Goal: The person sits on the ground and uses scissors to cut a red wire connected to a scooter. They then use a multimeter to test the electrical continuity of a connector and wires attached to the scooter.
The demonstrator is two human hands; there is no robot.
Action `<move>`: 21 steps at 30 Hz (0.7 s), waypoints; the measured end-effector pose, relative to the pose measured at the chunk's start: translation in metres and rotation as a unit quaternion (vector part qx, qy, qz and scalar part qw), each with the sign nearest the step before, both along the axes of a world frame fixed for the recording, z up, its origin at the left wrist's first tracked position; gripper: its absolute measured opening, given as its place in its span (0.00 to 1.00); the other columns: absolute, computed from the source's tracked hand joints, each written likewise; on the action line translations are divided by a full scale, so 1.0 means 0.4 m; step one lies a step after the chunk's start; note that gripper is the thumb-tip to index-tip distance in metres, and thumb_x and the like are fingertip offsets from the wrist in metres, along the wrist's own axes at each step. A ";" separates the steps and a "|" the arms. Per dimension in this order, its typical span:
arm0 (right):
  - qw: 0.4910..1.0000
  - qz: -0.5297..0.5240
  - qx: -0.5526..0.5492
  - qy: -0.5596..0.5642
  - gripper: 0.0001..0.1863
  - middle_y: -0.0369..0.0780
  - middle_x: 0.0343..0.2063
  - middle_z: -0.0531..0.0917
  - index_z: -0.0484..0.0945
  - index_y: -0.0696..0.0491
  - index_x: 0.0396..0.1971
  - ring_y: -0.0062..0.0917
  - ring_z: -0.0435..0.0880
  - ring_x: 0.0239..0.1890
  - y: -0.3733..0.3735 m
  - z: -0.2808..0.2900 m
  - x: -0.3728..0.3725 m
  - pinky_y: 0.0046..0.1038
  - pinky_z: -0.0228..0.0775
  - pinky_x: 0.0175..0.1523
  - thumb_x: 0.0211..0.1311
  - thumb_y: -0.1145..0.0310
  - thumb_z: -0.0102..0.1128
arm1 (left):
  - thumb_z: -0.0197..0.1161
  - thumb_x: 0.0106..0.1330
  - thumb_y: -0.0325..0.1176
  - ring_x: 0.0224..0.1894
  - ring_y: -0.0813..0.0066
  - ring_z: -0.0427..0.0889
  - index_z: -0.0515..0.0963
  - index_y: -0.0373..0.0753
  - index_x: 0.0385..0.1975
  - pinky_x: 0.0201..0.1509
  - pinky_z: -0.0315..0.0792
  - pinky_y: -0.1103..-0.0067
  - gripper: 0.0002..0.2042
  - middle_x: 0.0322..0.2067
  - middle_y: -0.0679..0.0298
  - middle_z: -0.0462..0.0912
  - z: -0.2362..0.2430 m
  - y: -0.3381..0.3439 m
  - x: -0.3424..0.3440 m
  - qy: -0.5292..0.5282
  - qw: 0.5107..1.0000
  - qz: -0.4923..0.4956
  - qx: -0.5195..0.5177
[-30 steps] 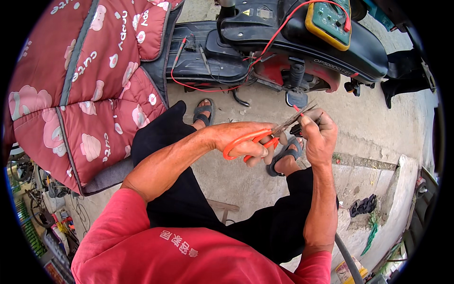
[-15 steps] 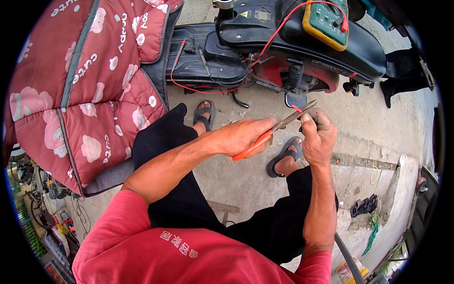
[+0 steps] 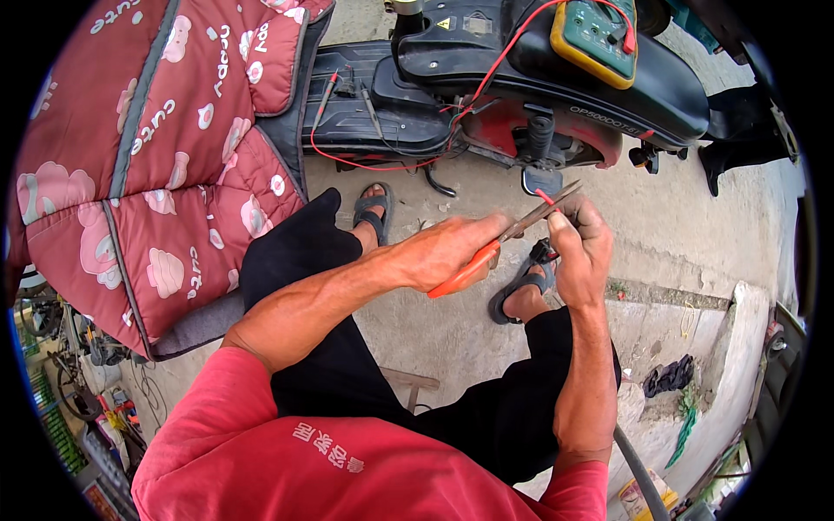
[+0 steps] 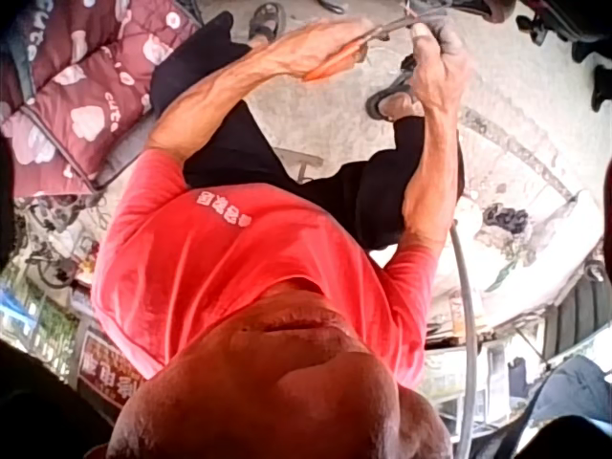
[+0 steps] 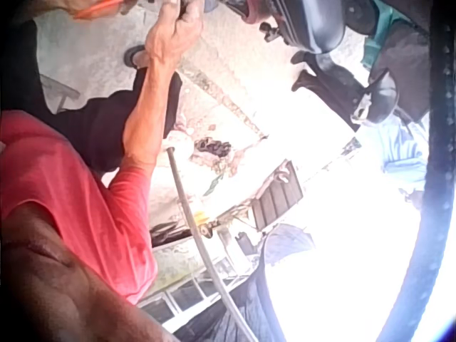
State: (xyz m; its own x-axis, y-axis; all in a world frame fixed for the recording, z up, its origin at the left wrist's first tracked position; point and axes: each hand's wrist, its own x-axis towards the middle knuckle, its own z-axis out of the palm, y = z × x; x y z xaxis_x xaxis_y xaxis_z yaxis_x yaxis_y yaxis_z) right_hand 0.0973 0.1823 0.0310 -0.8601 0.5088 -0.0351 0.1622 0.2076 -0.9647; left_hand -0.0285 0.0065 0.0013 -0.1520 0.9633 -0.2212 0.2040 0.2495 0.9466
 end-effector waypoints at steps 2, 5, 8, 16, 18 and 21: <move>0.999 0.016 0.008 0.026 0.11 0.30 0.19 0.71 0.74 0.57 0.27 0.12 0.67 0.23 0.002 -0.001 0.006 0.20 0.61 0.27 0.64 0.65 0.61 | 0.55 0.57 0.23 0.30 0.60 0.81 0.66 0.34 0.55 0.34 0.73 0.68 0.23 0.33 0.56 0.80 0.001 -0.004 0.000 -0.009 0.999 -0.016 0.032; 0.998 0.019 -0.015 0.062 0.13 0.33 0.20 0.76 0.74 0.57 0.27 0.12 0.70 0.22 -0.005 0.002 0.005 0.18 0.63 0.26 0.62 0.64 0.67 | 0.54 0.56 0.22 0.30 0.62 0.81 0.65 0.34 0.56 0.34 0.73 0.68 0.24 0.33 0.56 0.80 0.008 -0.009 -0.001 -0.034 0.998 -0.034 0.044; 0.996 0.017 -0.056 0.073 0.13 0.36 0.21 0.80 0.75 0.57 0.27 0.14 0.74 0.22 -0.013 0.004 0.001 0.18 0.66 0.26 0.61 0.65 0.69 | 0.53 0.56 0.21 0.30 0.62 0.81 0.64 0.34 0.58 0.33 0.73 0.69 0.26 0.34 0.56 0.80 -0.006 -0.014 0.005 -0.048 0.996 -0.032 0.071; 0.994 0.021 -0.094 0.051 0.12 0.40 0.23 0.84 0.76 0.58 0.28 0.18 0.80 0.25 -0.021 0.013 -0.007 0.21 0.71 0.29 0.61 0.66 0.69 | 0.51 0.56 0.20 0.31 0.67 0.80 0.60 0.36 0.64 0.33 0.74 0.71 0.30 0.37 0.59 0.80 -0.014 -0.019 0.014 -0.060 0.996 -0.018 0.064; 0.993 0.017 -0.101 0.051 0.12 0.40 0.24 0.84 0.76 0.58 0.28 0.18 0.81 0.25 -0.026 0.014 -0.010 0.21 0.71 0.29 0.61 0.66 0.69 | 0.51 0.57 0.20 0.31 0.67 0.81 0.60 0.37 0.65 0.34 0.75 0.71 0.31 0.37 0.59 0.80 -0.017 -0.019 0.018 -0.054 0.996 -0.007 0.076; 0.995 0.014 -0.094 0.040 0.12 0.40 0.24 0.84 0.77 0.58 0.28 0.17 0.80 0.25 -0.030 0.019 -0.011 0.20 0.71 0.30 0.61 0.66 0.69 | 0.51 0.57 0.20 0.32 0.68 0.81 0.59 0.39 0.66 0.34 0.75 0.71 0.32 0.38 0.59 0.80 -0.027 -0.019 0.022 -0.044 0.996 -0.001 0.079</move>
State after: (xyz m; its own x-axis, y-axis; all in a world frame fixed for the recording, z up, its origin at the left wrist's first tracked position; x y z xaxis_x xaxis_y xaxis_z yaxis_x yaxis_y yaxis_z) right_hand 0.0929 0.1703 0.0385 -0.8777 0.4756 -0.0586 0.0805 0.0256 -0.9964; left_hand -0.0196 -0.0009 -0.0097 -0.1378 0.9872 -0.0800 0.1196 0.0967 0.9881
